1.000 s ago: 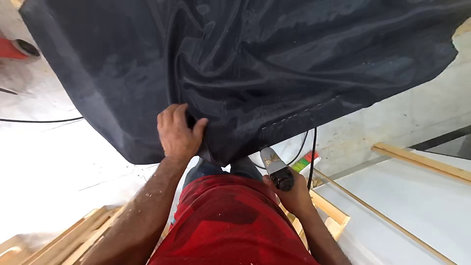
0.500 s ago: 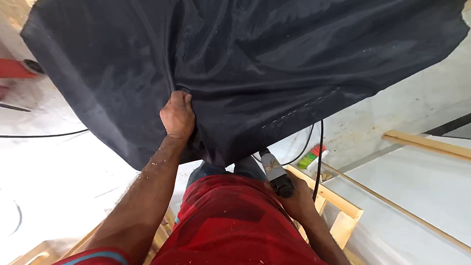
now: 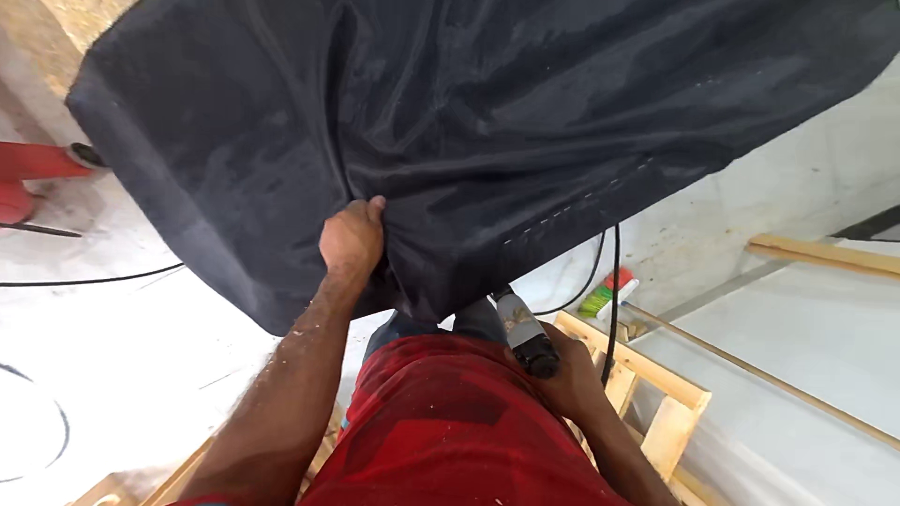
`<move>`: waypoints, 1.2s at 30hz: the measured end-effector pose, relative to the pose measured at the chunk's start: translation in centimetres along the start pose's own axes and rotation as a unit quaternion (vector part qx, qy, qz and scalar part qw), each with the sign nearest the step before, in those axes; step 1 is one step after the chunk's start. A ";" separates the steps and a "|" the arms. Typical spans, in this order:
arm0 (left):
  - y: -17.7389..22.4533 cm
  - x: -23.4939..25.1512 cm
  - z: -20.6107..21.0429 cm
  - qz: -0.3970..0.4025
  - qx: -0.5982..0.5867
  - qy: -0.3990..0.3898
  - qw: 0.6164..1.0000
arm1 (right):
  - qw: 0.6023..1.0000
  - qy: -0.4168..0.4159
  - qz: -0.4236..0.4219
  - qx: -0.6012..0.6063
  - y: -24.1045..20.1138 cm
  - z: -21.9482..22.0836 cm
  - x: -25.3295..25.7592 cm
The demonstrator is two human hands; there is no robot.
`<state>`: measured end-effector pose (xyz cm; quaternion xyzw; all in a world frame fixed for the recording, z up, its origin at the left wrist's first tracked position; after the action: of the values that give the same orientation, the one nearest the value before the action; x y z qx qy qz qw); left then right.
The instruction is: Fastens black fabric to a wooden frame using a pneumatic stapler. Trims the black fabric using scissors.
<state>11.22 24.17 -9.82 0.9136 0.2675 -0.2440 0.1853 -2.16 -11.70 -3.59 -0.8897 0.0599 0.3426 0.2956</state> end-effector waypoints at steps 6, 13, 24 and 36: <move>-0.3 0.1 -0.5 0.038 0.030 0.092 0.995 | 1.000 0.001 0.001 0.003 -0.1 -0.2 0.0; -0.6 0.0 -1.6 0.138 0.079 0.239 0.958 | 1.000 0.014 -0.003 0.014 -1.1 -1.2 1.5; -1.3 1.4 -0.9 0.223 -0.018 0.260 0.939 | 0.997 0.026 0.031 0.065 -2.5 -2.6 3.9; -0.6 0.1 -3.4 0.132 -0.052 0.199 0.970 | 0.994 0.001 0.077 0.078 -2.4 -2.3 4.5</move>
<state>12.19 26.30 -7.22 0.9600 0.1887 -0.0164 0.2064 3.32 -10.59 -4.01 -0.8570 0.1548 0.3575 0.3372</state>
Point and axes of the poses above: each hand's wrist, its own x-axis towards the middle knuckle, its own z-axis out of the palm, y = z × x, the point moved 10 cm from there along x, towards the middle knuckle, and after that the axes turned 1 degree about -x, right-handed, at the moved point
